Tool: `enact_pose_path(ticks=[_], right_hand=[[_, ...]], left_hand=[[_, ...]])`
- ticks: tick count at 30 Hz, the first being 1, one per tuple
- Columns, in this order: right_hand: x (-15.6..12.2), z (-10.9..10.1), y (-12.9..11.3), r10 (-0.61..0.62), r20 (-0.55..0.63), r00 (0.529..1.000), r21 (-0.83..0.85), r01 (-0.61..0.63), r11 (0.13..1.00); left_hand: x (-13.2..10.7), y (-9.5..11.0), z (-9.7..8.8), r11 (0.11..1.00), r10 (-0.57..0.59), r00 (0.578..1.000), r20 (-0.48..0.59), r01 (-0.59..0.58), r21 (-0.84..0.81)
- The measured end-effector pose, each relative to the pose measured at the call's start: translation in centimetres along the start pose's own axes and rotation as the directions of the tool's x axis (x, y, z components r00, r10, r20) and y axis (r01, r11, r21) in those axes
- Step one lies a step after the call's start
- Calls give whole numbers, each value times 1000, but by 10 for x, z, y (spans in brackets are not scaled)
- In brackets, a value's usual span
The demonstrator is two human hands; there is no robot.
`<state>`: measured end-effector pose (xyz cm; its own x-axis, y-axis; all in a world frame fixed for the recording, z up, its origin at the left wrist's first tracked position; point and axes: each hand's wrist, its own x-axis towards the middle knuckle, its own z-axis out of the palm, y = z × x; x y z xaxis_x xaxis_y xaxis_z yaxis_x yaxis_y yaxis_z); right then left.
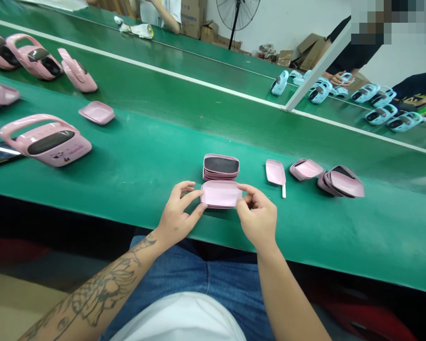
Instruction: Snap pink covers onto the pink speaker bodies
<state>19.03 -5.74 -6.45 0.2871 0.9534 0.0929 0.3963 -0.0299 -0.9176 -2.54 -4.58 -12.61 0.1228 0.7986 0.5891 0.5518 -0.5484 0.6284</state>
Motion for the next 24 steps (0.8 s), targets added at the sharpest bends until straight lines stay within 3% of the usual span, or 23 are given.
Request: enact_pose_path(ticks=[11, 15, 19, 20, 22, 24], right_hand=[[0, 4, 9, 34, -10, 999, 62, -33, 998], [-2, 6, 13, -5, -79, 997, 73, 11, 997], [-20, 8, 21, -89, -171, 981, 98, 107, 989], [-27, 9, 23, -144, -191, 971, 87, 163, 983], [-42, 14, 23, -321, -184, 929, 36, 333, 942], [-51, 22, 18, -526, -64, 848, 25, 528, 849]], left_hand=[[8, 0, -1, 990, 122, 989, -82, -127, -54], [10, 3, 1, 981, 144, 983, -118, -157, -117], [5, 18, -8, 967, 148, 980, -131, -172, -189], [1, 24, -12, 960, 102, 986, -135, -133, -245], [-6, 35, -24, 913, -98, 984, -147, 30, -407], [-14, 40, -40, 800, -368, 921, -126, 245, -548]])
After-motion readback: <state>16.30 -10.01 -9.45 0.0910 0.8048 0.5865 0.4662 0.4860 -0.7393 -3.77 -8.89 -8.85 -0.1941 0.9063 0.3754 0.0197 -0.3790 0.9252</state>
